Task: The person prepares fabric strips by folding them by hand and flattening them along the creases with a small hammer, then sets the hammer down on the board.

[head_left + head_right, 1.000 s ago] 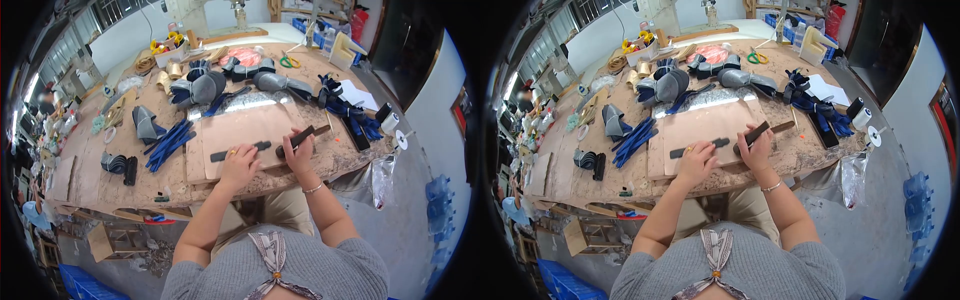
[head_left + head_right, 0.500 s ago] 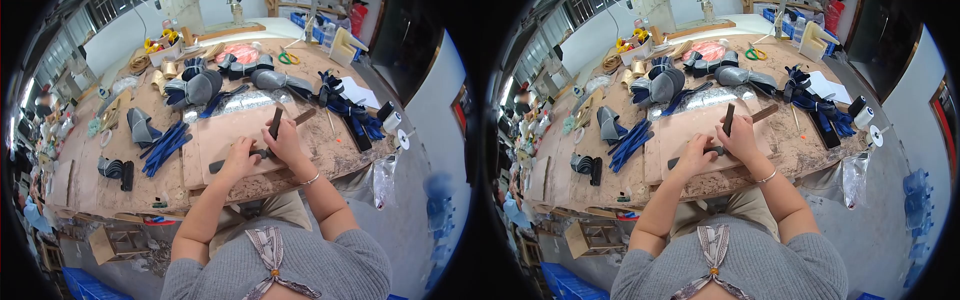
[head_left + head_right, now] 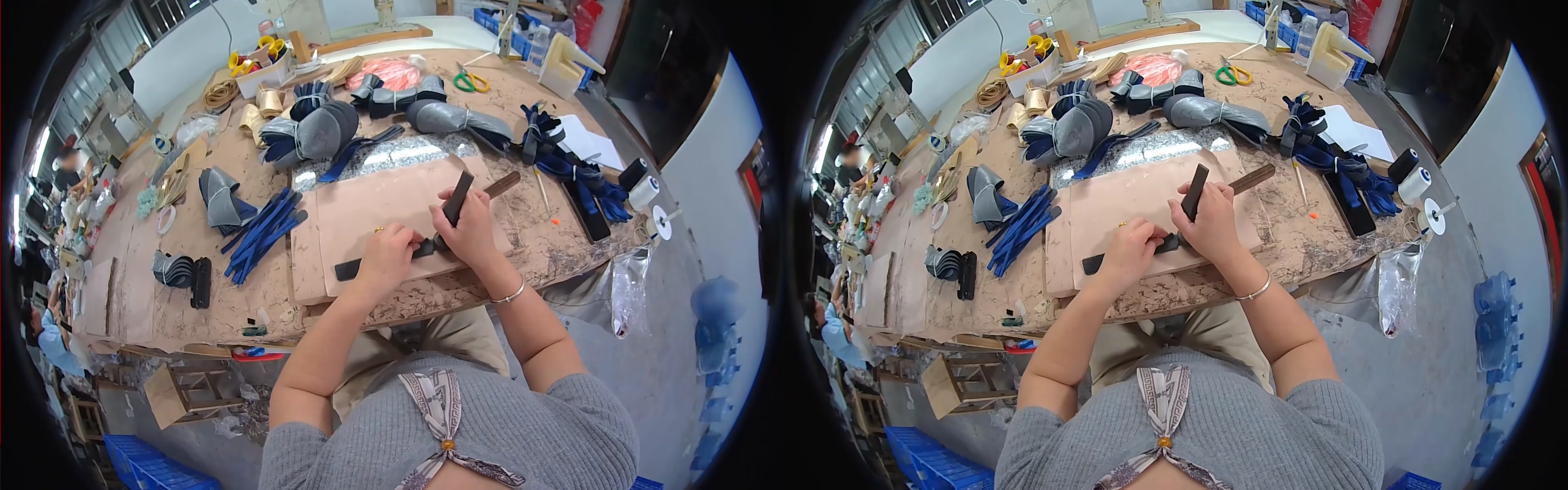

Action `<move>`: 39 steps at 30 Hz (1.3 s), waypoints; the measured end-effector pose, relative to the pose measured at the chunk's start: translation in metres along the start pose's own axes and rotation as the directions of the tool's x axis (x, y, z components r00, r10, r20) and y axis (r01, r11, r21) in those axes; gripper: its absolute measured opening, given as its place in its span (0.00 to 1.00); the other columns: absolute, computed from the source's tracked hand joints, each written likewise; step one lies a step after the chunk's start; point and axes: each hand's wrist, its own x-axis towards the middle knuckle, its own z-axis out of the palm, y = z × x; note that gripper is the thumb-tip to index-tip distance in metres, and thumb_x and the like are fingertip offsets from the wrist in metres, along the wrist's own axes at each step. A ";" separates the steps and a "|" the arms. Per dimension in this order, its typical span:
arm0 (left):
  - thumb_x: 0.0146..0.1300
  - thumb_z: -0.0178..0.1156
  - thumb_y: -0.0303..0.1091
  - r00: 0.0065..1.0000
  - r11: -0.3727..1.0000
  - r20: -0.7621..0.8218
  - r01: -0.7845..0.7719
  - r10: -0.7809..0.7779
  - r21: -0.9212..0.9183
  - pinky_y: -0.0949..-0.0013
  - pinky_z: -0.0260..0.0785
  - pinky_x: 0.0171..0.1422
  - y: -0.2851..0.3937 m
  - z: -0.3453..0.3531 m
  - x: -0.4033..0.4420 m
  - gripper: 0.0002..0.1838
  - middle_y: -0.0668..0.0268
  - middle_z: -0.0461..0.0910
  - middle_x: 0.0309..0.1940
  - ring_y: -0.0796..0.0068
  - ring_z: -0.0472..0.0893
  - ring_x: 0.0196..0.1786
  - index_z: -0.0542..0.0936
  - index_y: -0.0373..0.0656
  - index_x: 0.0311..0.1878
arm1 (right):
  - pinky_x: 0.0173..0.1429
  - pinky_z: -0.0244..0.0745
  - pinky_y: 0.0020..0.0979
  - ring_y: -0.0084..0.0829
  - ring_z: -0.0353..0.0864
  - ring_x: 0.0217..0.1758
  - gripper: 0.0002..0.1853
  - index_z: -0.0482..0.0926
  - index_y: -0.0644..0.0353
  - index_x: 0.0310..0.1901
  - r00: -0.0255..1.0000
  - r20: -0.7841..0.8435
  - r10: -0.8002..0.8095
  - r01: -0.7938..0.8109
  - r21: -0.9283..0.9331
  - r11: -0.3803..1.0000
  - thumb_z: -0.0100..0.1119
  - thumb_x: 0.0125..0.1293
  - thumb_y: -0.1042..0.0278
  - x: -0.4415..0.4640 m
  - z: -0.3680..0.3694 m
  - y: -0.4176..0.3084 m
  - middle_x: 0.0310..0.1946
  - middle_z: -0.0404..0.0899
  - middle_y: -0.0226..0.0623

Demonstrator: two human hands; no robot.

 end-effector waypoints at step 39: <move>0.52 0.72 0.35 0.997 0.998 -0.037 -0.069 0.069 0.006 0.60 0.72 0.54 0.000 -0.003 -0.002 0.08 0.63 0.82 0.35 0.61 0.80 0.44 0.87 0.42 0.33 | 0.57 0.62 0.38 0.36 0.79 0.38 0.14 0.78 0.59 0.42 0.999 0.025 -0.027 0.028 -0.052 0.998 0.70 0.58 0.64 -0.003 0.002 0.001 0.32 0.80 0.32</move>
